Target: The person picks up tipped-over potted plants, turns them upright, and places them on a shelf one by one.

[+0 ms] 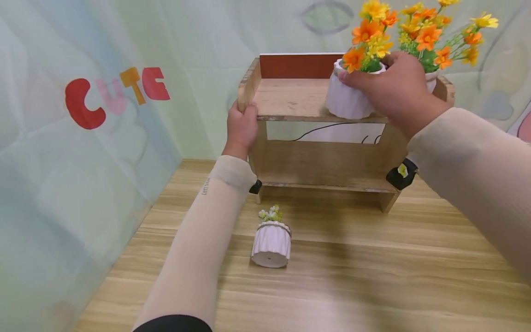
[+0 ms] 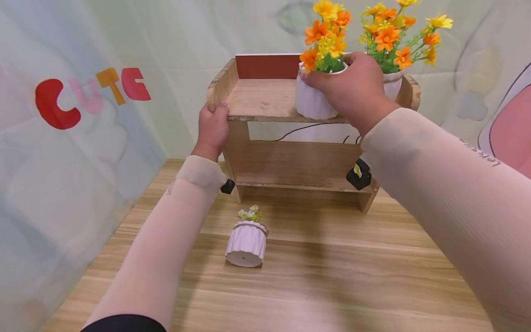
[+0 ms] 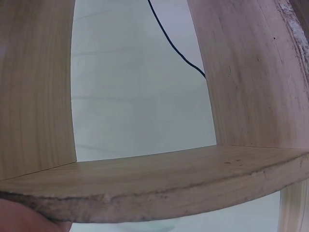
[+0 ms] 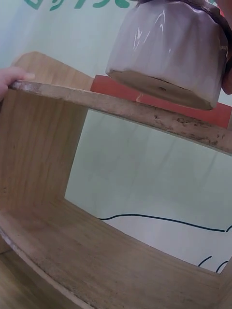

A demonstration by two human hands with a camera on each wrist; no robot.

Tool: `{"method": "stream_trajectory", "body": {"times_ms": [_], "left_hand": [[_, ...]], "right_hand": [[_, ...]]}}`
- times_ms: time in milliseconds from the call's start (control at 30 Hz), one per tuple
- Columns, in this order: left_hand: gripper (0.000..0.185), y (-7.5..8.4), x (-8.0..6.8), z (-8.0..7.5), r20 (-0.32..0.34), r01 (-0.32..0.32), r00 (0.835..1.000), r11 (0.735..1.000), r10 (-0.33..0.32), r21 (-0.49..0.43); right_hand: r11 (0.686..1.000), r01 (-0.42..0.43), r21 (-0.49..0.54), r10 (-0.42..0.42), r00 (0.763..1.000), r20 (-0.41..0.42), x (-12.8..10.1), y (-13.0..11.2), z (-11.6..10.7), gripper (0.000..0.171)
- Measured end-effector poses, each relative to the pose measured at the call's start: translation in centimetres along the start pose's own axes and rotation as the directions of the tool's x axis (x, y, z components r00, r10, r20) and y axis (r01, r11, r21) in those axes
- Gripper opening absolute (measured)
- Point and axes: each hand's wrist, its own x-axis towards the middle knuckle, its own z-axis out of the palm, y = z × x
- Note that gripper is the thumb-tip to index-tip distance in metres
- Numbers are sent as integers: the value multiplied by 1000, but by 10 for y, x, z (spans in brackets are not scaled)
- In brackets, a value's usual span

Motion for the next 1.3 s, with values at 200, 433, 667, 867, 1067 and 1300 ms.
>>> {"method": "stream_trajectory", "body": {"times_ms": [200, 433, 667, 867, 1067, 1300], "left_hand": [[59, -2, 2, 1, 1, -1, 1000, 1000, 1, 2], [59, -3, 3, 1, -2, -14, 1000, 1000, 14, 0], [59, -3, 4, 2, 5, -24, 1000, 1000, 24, 3], [59, -3, 3, 2, 3, -18, 1000, 1000, 18, 13], [59, -2, 2, 1, -1, -22, 1000, 1000, 22, 17], [59, -1, 0, 1, 0, -17, 1000, 1000, 17, 7]], "right_hand": [[999, -13, -44, 13, 1000, -13, 3, 0, 3, 118], [999, 0, -41, 0, 1000, 7, 6, 0, 11, 113], [1000, -5, -20, 5, 1000, 0, 10, 1, 16, 111], [1000, 2, 2, -2, 1000, -4, 13, 0, 18, 108], [1000, -9, 16, 9, 1000, -9, 15, -2, 20, 110], [999, -34, 23, 35, 999, -27, 18, -3, 23, 110]]}}
